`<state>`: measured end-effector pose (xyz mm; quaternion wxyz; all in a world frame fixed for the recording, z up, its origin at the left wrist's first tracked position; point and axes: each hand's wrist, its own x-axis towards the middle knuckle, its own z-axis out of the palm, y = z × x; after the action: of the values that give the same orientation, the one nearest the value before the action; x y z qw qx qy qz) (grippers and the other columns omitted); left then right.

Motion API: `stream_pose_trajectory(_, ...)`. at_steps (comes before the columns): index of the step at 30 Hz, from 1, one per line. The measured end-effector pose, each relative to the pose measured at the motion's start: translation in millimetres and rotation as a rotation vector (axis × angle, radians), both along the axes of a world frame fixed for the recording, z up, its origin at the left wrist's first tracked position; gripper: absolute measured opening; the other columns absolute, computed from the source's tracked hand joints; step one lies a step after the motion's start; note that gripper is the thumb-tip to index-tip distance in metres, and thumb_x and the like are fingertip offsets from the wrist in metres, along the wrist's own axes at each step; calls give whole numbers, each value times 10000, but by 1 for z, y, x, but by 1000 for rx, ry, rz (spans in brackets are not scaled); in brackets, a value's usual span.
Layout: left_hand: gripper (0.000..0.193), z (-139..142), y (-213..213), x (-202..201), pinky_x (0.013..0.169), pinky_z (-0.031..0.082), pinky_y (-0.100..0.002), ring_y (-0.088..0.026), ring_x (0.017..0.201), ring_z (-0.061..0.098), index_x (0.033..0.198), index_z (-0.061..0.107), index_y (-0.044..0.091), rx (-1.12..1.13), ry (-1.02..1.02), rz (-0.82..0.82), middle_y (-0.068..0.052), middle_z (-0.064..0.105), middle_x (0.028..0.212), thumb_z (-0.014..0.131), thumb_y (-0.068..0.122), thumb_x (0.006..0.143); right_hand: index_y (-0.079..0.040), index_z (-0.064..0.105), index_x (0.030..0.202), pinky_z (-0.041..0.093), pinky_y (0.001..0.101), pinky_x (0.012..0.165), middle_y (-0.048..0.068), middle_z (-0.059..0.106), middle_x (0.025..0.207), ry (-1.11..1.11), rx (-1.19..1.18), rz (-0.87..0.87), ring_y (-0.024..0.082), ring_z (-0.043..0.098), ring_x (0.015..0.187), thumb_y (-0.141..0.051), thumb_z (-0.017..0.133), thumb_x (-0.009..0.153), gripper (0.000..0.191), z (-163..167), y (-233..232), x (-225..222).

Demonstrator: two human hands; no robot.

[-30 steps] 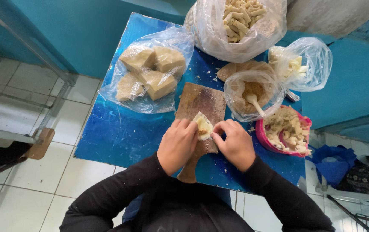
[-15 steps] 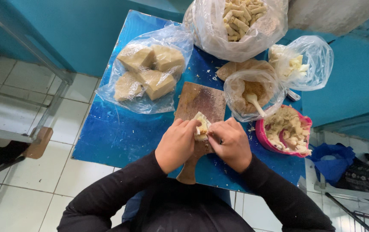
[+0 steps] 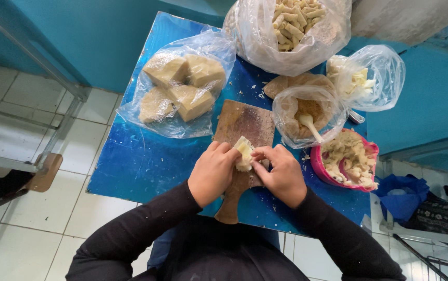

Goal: The person tears pieces from a flat white sheet of dough on a wooden paddle board, sprinkles brown powder from a plastic bag over the pieces using a spoon, and places the prepared pieces into a pink bowl. They repeat this cycle, occasionally pressing and folding the sheet pieces by hand.

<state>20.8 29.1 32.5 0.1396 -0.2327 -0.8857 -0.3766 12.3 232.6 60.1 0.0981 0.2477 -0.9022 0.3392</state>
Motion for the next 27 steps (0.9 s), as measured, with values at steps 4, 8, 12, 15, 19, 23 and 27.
stream_pose_trajectory(4,72,1,0,1,799,492,-426,-341,920,571,919,664,80,3,-37,-13,-101,622,910,635,46,863,-111,738,915,496,363,677,20,738,856,-6,49,-9,250,603,752,-148,806,800,139,-2,0,-3)
stream_pose_trajectory(8,122,3,1,0,800,486,-439,-354,926,567,975,647,61,29,61,9,-122,615,929,650,61,853,-118,735,924,490,375,748,18,703,927,134,74,49,265,600,842,-132,792,810,128,-2,-2,-3)
stream_pose_trajectory(12,129,2,-3,2,777,485,-443,-354,892,563,944,621,61,-12,7,113,-116,621,921,714,145,914,-136,742,964,470,394,796,-13,688,967,245,211,109,248,589,891,-125,779,799,169,0,-4,1)
stream_pose_trajectory(15,214,1,-8,2,745,493,-440,-354,885,577,916,622,64,-71,-43,124,-122,615,895,757,206,830,-150,752,1011,445,392,771,-34,697,970,268,301,151,225,585,881,-128,776,791,223,3,-3,2)
stream_pose_trajectory(19,171,-2,-7,3,729,507,-439,-341,914,602,879,617,85,-94,-38,98,-105,630,894,744,189,828,-149,751,1044,439,379,764,-29,708,986,251,327,215,221,578,878,-152,784,763,282,5,1,-1)
stream_pose_trajectory(23,139,0,-9,2,740,517,-438,-322,896,615,904,610,87,-67,-51,83,-87,642,876,720,153,851,-129,730,1004,459,373,778,-8,721,966,258,291,216,236,598,892,-130,771,770,237,2,4,-6)
stream_pose_trajectory(27,142,6,-15,-1,764,508,-437,-321,916,609,949,609,85,-98,-66,74,-87,641,899,707,115,850,-112,723,993,489,370,820,30,718,938,166,189,216,261,611,894,-83,752,818,180,2,8,-13)
